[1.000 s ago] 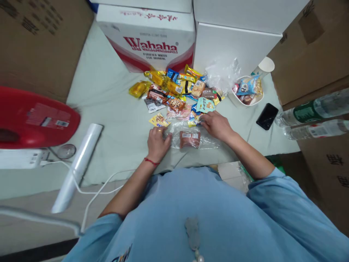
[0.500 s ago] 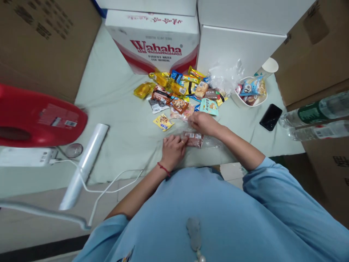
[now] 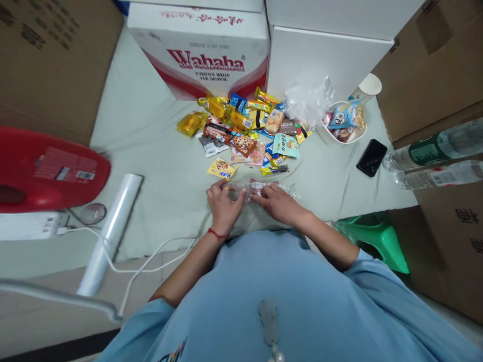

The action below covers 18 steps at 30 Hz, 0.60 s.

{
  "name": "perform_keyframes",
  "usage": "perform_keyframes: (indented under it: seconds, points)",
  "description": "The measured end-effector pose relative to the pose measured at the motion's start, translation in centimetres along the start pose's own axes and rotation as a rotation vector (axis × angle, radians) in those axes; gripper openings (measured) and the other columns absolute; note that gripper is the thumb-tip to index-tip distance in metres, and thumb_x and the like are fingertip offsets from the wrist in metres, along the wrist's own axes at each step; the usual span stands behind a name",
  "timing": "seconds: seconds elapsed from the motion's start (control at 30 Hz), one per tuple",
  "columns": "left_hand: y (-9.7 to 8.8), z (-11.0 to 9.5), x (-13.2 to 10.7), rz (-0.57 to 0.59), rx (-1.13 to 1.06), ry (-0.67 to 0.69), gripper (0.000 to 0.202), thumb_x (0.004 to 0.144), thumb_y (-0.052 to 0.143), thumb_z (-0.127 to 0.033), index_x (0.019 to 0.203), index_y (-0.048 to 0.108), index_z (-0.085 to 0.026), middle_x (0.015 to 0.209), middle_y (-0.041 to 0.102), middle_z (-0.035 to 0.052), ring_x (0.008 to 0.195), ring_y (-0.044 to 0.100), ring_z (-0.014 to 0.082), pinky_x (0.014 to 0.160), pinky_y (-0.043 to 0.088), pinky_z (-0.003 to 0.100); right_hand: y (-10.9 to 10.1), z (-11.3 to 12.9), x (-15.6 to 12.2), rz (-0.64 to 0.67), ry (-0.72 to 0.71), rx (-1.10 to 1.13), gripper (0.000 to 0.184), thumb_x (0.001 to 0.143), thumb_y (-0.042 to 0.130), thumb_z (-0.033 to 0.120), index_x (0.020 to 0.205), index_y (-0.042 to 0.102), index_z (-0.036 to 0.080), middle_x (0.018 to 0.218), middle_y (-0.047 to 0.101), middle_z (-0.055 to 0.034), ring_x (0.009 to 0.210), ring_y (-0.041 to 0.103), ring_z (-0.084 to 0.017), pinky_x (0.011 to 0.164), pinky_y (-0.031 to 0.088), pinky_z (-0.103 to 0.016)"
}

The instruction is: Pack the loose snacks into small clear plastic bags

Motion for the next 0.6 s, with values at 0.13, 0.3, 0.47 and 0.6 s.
perform_keyframes:
  seconds: [0.13,0.3,0.47,0.6]
  points:
    - [-0.1,-3.4,-0.1,0.088,-0.186,0.078,0.02,0.093,0.064,-0.039,0.083,0.057,-0.023,0.106,0.069,0.0084,0.105,0.064,0.026,0.099,0.053,0.045,-0.2,-0.2,-0.3,-0.022,-0.013,0.16,0.04,0.105,0.054,0.02,0.143,0.064,0.024,0.123,0.064,-0.0118,0.113,0.055,-0.027,0.104,0.046,-0.045]
    - [2.8,-7.3,-1.4,0.436,-0.201,0.318,0.022,0.096,0.052,-0.026,0.111,0.068,-0.021,0.112,0.077,0.0085,0.106,0.071,0.0241,0.097,0.054,0.042,-1.1,-1.2,-2.3,-0.108,-0.103,0.368,0.033,0.102,0.056,0.023,0.133,0.07,0.021,0.139,0.064,-0.0128,0.13,0.055,-0.029,0.114,0.046,-0.049]
    - [4.2,-7.6,-3.0,0.463,0.084,0.556,0.045,0.093,0.051,-0.014,0.132,0.071,-0.021,0.14,0.072,0.0137,0.136,0.062,0.0288,0.111,0.045,0.051,-2.4,-5.9,-6.5,-0.386,0.406,0.218,0.044,0.1,0.059,0.028,0.144,0.063,0.022,0.145,0.059,-0.0181,0.13,0.053,-0.036,0.108,0.05,-0.057]
    - [4.3,-7.0,-3.5,0.462,0.127,0.614,0.048,0.093,0.05,-0.011,0.135,0.072,-0.02,0.142,0.071,0.0135,0.138,0.061,0.0276,0.109,0.047,0.05,-1.8,-7.5,-8.5,-0.244,0.614,0.132,0.024,0.092,0.067,0.028,0.115,0.072,0.021,0.126,0.067,-0.0197,0.11,0.06,-0.037,0.09,0.054,-0.051]
Point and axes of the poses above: each hand's wrist, its own x-axis towards the middle knuckle, its own y-axis out of the palm, z = x × y, the point moved 6 cm from there along x, towards the middle knuckle
